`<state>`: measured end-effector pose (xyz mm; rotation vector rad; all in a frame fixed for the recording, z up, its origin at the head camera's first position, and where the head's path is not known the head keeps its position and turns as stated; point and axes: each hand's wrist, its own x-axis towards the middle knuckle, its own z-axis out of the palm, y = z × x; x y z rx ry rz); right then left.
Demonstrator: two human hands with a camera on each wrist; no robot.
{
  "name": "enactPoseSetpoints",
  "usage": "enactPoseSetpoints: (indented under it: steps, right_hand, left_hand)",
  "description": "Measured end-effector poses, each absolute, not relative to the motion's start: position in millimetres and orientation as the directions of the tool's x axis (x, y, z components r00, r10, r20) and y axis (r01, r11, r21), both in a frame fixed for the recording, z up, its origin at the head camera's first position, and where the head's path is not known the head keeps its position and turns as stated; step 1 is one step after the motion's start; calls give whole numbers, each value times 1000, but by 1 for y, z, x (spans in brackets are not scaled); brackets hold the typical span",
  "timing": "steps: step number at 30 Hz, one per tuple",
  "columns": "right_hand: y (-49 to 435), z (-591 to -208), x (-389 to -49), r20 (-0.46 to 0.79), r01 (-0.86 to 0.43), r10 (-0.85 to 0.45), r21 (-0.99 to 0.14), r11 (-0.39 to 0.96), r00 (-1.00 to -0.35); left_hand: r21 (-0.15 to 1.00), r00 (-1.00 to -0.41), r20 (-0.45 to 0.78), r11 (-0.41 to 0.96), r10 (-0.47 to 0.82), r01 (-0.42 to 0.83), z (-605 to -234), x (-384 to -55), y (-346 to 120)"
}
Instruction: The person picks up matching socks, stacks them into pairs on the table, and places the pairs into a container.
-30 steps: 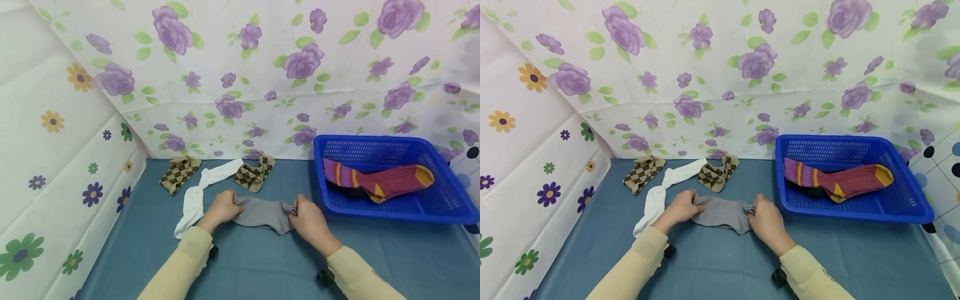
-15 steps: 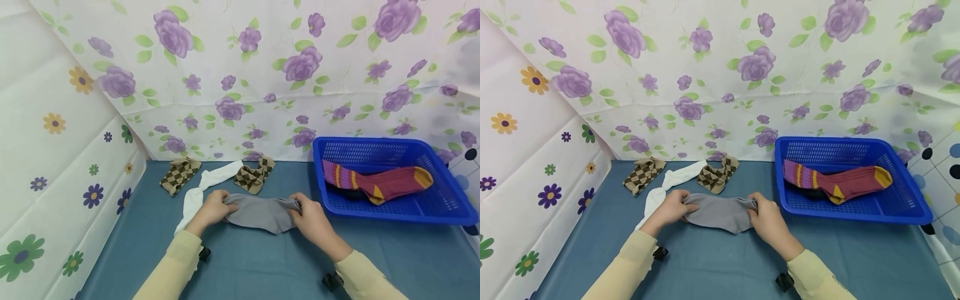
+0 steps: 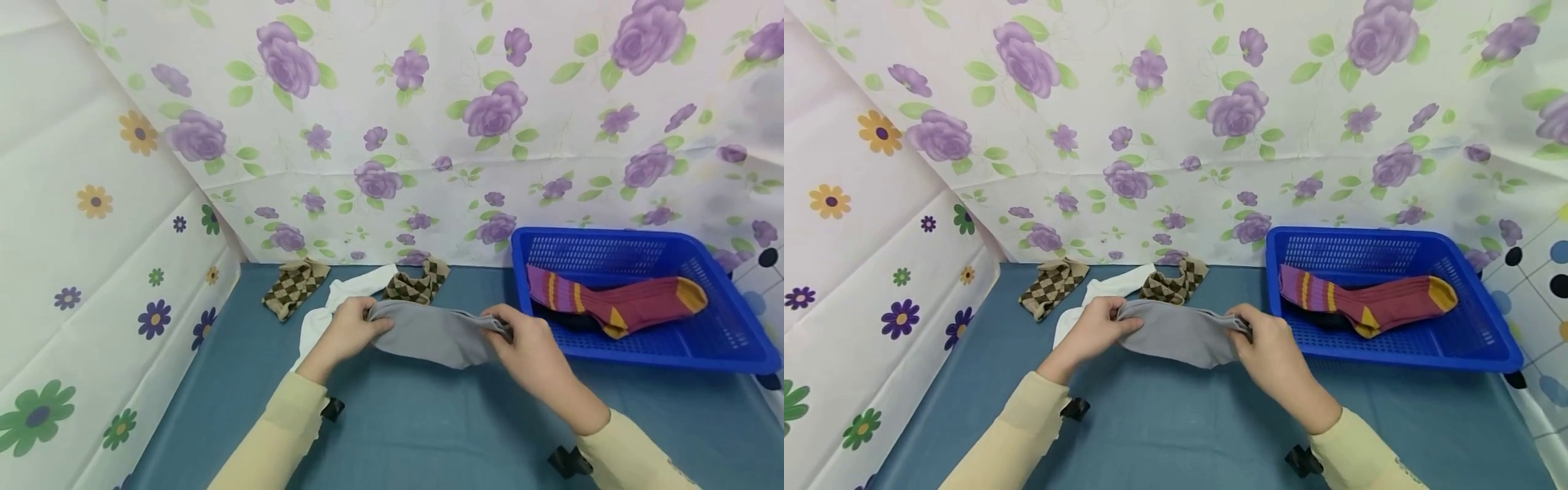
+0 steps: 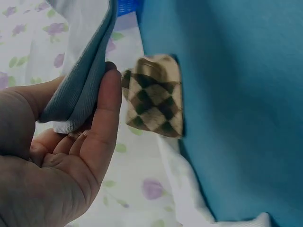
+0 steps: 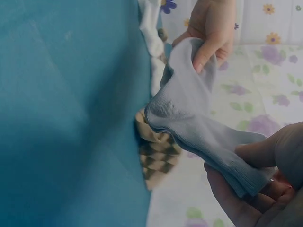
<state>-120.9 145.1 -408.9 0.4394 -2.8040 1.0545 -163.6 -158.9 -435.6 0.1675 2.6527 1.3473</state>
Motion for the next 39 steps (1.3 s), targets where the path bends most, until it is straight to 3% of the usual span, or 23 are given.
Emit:
enactPoseSetpoints:
  steps: [12,19,23,33,39]
  right_hand:
    - [191,-368,-148,334,-336,-175,-521,784,-926]
    - [232,-349,-164,305,-249,-97,-512,822,-947]
    - [258,-347,-170,276,-210,-69,-521,827,-959]
    - [313,-359,-181,229,-49,59,-439,897,-972]
    - [338,-357,-194,244,-38,69,-410,911,-967]
  left_hand:
    - [865,-965,-2,484,261,129,-399,-182,-111]
    - [832,-947,117,491,299,257,-379,-199,-66]
    - [861,-937,87,448,337,241,-376,-206,-39]
    - [803,-918,90,516,387,297,-374,-224,23]
    - [700,-924,113,630,366,336,-371,-236,55]
